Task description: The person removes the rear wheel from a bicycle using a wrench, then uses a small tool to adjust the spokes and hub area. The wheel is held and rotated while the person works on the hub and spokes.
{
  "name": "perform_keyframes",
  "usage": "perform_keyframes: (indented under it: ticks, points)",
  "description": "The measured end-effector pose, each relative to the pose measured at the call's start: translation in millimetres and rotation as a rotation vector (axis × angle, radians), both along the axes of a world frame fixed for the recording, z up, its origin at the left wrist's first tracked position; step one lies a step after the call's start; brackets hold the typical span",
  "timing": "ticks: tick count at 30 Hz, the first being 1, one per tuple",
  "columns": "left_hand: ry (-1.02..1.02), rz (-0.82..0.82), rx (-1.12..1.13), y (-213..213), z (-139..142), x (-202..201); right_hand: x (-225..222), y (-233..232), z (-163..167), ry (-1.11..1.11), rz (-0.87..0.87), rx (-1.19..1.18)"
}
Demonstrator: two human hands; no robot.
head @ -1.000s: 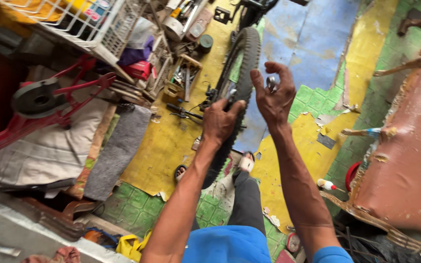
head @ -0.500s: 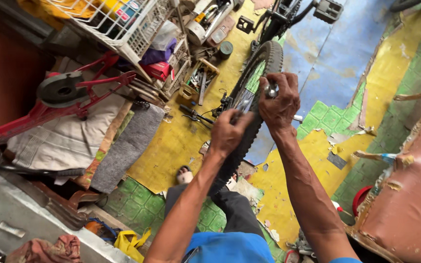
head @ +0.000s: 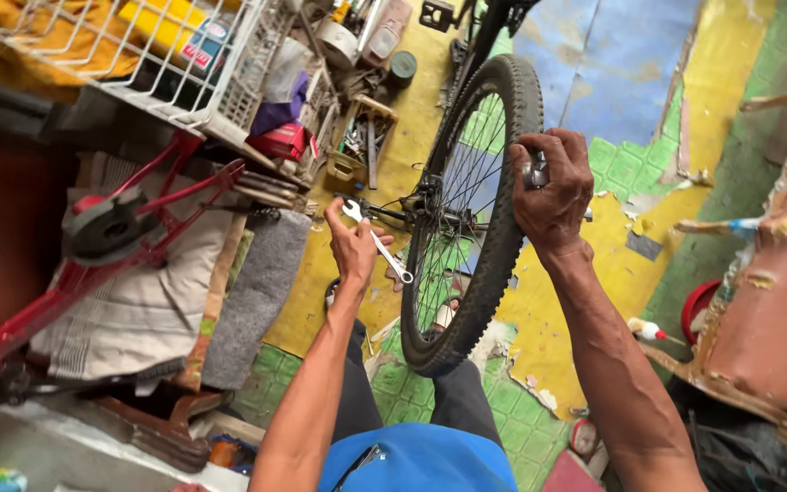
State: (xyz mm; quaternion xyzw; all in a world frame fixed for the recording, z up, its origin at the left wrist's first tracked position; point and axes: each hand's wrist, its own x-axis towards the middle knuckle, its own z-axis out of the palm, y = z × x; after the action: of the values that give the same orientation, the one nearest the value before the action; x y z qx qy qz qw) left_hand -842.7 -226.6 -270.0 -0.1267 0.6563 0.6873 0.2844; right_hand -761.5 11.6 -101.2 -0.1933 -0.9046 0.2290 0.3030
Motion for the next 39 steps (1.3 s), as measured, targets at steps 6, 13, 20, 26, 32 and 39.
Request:
perform_keyframes:
  ticks: [6, 13, 20, 26, 32, 39]
  points:
    - [-0.124, -0.015, 0.071, 17.7, -10.0, -15.6, -8.4, 4.1, 0.6, -0.036, -0.024, -0.012]
    - [-0.137, -0.041, 0.157, 20.5, -44.4, -26.5, -11.9, 9.1, -5.8, -0.081, -0.058, -0.056]
    - [-0.190, 0.067, 0.195, 18.7, -48.1, -23.9, -10.8, 11.5, -7.1, -0.041, -0.015, -0.034]
    - [-0.078, 0.369, 0.218, 24.5, -65.7, -25.6, -8.5, 12.5, -8.1, -0.060, -0.024, -0.082]
    - [0.317, 0.163, -0.093, 21.0, -60.6, -14.6, -8.3, 13.1, -11.2, -0.052, -0.027, -0.069]
    - [0.114, -0.654, -0.586, 41.0, -59.8, 11.7, -8.8, 12.5, -10.9, -0.056, -0.034, -0.097]
